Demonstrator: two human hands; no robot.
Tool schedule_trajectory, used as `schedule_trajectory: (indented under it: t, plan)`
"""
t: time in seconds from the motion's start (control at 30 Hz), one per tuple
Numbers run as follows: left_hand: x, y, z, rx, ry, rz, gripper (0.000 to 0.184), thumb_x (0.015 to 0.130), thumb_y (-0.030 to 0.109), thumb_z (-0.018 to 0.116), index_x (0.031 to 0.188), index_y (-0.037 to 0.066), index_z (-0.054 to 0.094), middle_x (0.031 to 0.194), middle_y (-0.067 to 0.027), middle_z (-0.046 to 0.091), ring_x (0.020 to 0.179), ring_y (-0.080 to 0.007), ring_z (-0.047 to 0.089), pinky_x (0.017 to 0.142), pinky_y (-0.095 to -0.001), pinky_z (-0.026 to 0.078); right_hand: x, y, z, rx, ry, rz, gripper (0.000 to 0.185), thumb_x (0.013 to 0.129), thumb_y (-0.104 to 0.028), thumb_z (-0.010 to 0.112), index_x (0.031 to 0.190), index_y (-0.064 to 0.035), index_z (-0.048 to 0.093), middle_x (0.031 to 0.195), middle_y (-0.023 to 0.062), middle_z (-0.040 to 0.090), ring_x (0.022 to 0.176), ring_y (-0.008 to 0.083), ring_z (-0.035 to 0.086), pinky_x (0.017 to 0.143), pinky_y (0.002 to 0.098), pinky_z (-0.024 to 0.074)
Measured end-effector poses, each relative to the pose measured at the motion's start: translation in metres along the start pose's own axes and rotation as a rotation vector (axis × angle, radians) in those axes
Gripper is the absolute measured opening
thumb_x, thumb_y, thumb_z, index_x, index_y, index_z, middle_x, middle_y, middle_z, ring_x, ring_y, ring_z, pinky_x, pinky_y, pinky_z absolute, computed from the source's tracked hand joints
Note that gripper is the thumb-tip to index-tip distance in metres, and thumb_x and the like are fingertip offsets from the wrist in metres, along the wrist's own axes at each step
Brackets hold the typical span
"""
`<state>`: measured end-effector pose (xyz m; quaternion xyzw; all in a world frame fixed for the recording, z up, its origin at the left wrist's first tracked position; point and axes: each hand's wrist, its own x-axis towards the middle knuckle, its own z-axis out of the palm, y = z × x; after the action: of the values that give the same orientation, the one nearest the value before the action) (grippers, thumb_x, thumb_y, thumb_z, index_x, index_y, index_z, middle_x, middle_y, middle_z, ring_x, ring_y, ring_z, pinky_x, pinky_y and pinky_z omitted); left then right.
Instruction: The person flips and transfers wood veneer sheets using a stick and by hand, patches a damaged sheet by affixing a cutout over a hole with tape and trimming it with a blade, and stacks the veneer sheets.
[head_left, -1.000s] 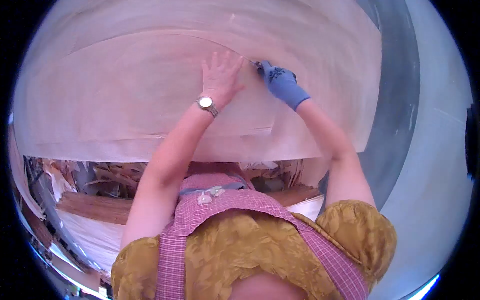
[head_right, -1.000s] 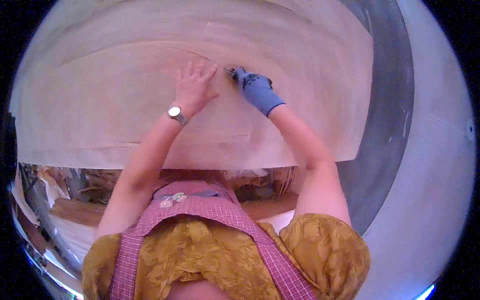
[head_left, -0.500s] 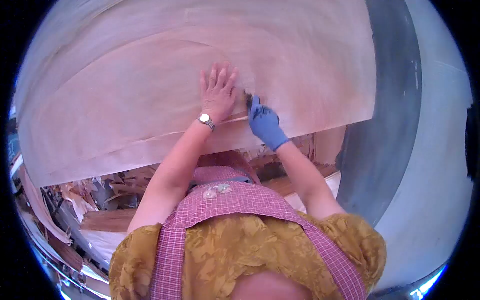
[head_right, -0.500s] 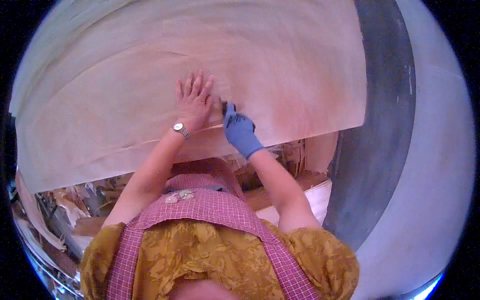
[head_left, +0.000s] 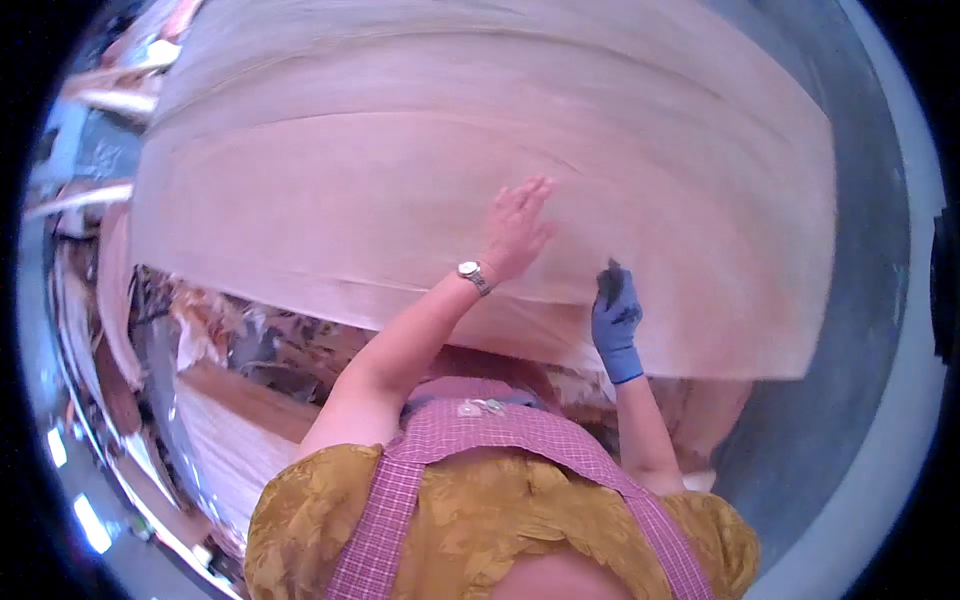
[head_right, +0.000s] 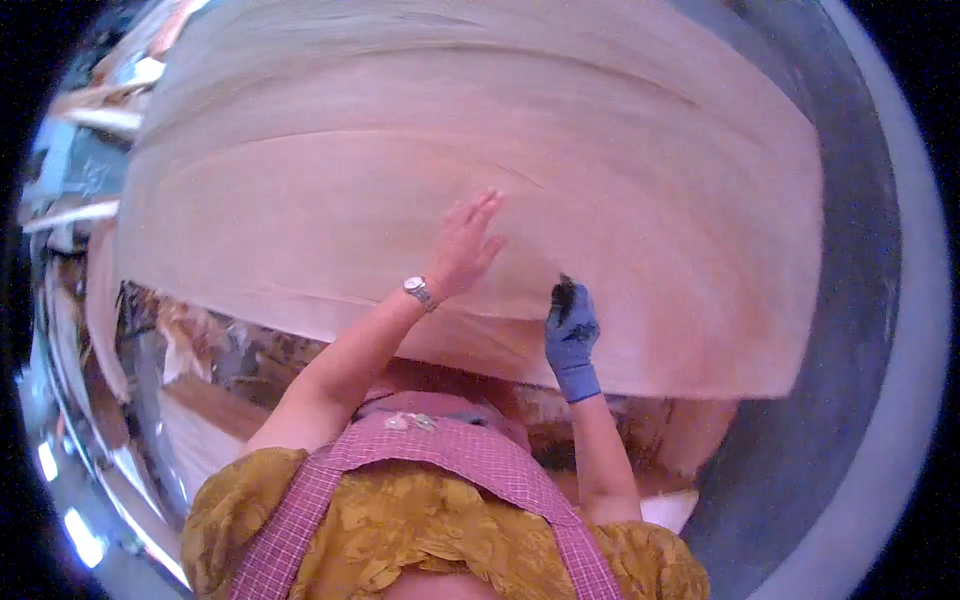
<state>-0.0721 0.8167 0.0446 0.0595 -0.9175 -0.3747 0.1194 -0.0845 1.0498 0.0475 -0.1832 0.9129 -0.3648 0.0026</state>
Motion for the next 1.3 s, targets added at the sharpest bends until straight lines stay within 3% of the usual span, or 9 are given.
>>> schedule_trajectory:
  t: [0.1,0.23,0.3,0.5,0.83,0.93,1.07,1.13,1.3]
  plan:
    - [-0.023,-0.091,-0.092,0.266,0.112,-0.135,0.057,0.089,0.03,0.057,0.14,0.01,0.04,0.145,-0.015,0.042,0.132,-0.0308,0.039,0.108,-0.0477,0.029,0.037,-0.066,0.063,-0.309,-0.111,-0.409,0.016,0.09,-0.021,0.059,0.095,-0.0063,0.061,0.111,0.0167,0.06,0.1,0.033,0.059,0.082,0.0455,0.0476]
    - [-0.011,-0.2,-0.227,0.733,-0.094,-0.546,0.065,0.082,0.02,0.061,0.141,0.007,0.037,0.142,-0.0161,0.043,0.13,-0.0307,0.042,0.105,-0.0459,0.034,0.036,-0.076,0.129,-0.528,-0.12,-0.611,0.025,0.085,-0.023,0.063,0.101,-0.0047,0.062,0.122,0.0202,0.055,0.115,0.0374,0.051,0.096,0.0516,0.0379]
    - [-0.011,-0.276,-0.264,0.885,0.055,-0.218,0.067,0.081,0.015,0.061,0.143,0.007,0.035,0.14,-0.0171,0.044,0.13,-0.0309,0.042,0.108,-0.048,0.031,0.026,-0.071,0.134,-0.463,-0.064,-0.553,0.027,0.083,-0.026,0.064,0.1,-0.0052,0.061,0.123,0.0191,0.055,0.115,0.0373,0.051,0.096,0.0509,0.0382]
    - [0.025,-0.314,-0.319,1.225,-0.401,-0.079,0.067,0.08,0.007,0.06,0.142,0.007,0.036,0.137,-0.018,0.046,0.132,-0.0305,0.04,0.112,-0.0522,0.027,0.021,-0.069,0.139,-0.497,-0.026,-0.537,0.027,0.081,-0.025,0.066,0.099,-0.0072,0.057,0.126,0.0156,0.055,0.117,0.0364,0.051,0.095,0.0492,0.0389]
    - [0.037,-0.335,-0.39,0.725,-0.331,0.203,0.024,0.075,0.011,0.065,0.098,0.006,0.065,0.12,-0.0165,0.059,0.118,-0.0305,0.052,0.108,-0.0436,0.035,0.046,-0.093,0.14,-0.574,-0.085,-0.491,0.033,0.08,-0.022,0.068,0.106,-0.0079,0.053,0.126,0.0146,0.054,0.113,0.0379,0.051,0.093,0.0496,0.0403]
    - [0.036,-0.325,-0.44,-0.171,-0.883,-0.42,0.031,0.073,0.012,0.07,0.103,0.005,0.064,0.125,-0.018,0.056,0.122,-0.0294,0.05,0.106,-0.0424,0.035,0.041,-0.083,0.142,-0.588,-0.073,-0.471,0.037,0.079,-0.022,0.069,0.109,-0.0084,0.052,0.128,0.0146,0.053,0.113,0.0378,0.051,0.092,0.05,0.0407]
    - [0.005,-0.328,-0.427,0.039,-0.814,-0.133,0.038,0.074,0.019,0.073,0.108,0.007,0.064,0.106,-0.015,0.065,0.104,-0.0309,0.059,0.094,-0.0454,0.04,0.038,-0.081,0.141,-0.604,-0.076,-0.435,0.035,0.08,-0.027,0.068,0.107,-0.0072,0.057,0.128,0.0128,0.053,0.116,0.0331,0.05,0.094,0.0501,0.0387]
    - [0.004,-0.331,-0.42,0.557,-0.979,-0.11,0.034,0.075,0.021,0.071,0.106,0.009,0.066,0.094,-0.0122,0.068,0.095,-0.0323,0.062,0.089,-0.0478,0.041,0.038,-0.081,0.139,-0.605,-0.094,-0.396,0.036,0.08,-0.028,0.069,0.108,-0.0076,0.057,0.128,0.0116,0.053,0.116,0.0322,0.05,0.094,0.0499,0.0386]
    - [0.066,-0.355,-0.449,0.26,-1.058,-0.125,0.012,0.077,0.017,0.067,0.085,0.009,0.071,0.078,-0.0104,0.067,0.075,-0.0233,0.063,0.07,-0.0368,0.048,0.041,-0.083,0.136,-0.563,-0.11,-0.357,0.038,0.078,-0.029,0.07,0.108,-0.0085,0.057,0.127,0.0111,0.052,0.116,0.032,0.05,0.094,0.0491,0.0388]
